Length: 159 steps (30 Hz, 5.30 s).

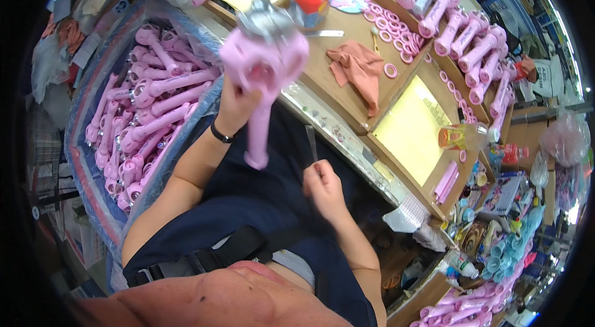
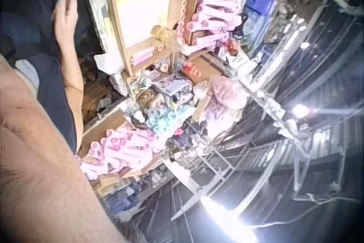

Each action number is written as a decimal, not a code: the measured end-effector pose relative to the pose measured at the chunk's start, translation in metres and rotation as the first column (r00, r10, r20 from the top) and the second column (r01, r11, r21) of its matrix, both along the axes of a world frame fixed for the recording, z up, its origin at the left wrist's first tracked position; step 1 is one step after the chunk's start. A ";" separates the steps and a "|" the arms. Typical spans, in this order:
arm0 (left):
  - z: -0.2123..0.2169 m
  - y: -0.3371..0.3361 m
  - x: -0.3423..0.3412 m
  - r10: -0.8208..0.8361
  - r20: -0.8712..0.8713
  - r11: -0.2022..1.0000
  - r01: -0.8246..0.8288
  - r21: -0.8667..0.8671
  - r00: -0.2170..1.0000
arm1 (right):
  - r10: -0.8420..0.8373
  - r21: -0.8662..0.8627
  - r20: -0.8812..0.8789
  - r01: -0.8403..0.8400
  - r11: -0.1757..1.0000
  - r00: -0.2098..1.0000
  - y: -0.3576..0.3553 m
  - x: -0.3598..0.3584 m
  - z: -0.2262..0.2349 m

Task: The person assembles pink bubble wands by attaching a metal crown to the wand head, tightening it with a screwdriver, and wiping the wand with a cloth. The person handles multiple wands one at a time, placing finished units on a nearby tray.

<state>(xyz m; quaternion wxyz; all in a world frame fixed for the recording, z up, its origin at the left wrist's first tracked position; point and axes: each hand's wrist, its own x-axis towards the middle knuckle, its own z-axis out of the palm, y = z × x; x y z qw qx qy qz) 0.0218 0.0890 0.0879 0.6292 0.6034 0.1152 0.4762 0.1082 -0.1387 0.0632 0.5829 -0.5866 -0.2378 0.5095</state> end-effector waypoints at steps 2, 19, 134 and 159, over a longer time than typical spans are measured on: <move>0.009 0.007 0.010 -0.184 0.242 0.909 0.258 -0.326 0.953 | -0.119 0.195 0.592 0.002 0.981 0.797 0.019 -0.016 -0.013; -0.014 -0.029 0.022 -0.464 0.247 0.749 0.525 -0.404 0.851 | -0.379 0.369 0.754 0.132 0.920 0.536 0.024 -0.046 -0.053; 0.021 -0.020 0.006 -0.373 0.189 0.824 0.418 -0.383 0.908 | -0.028 0.480 0.051 0.001 0.877 0.998 0.039 -0.039 -0.020; -0.002 0.000 0.016 -0.363 0.433 0.755 0.533 -0.382 0.825 | 0.019 0.440 -0.135 0.043 0.897 0.991 0.012 -0.047 -0.041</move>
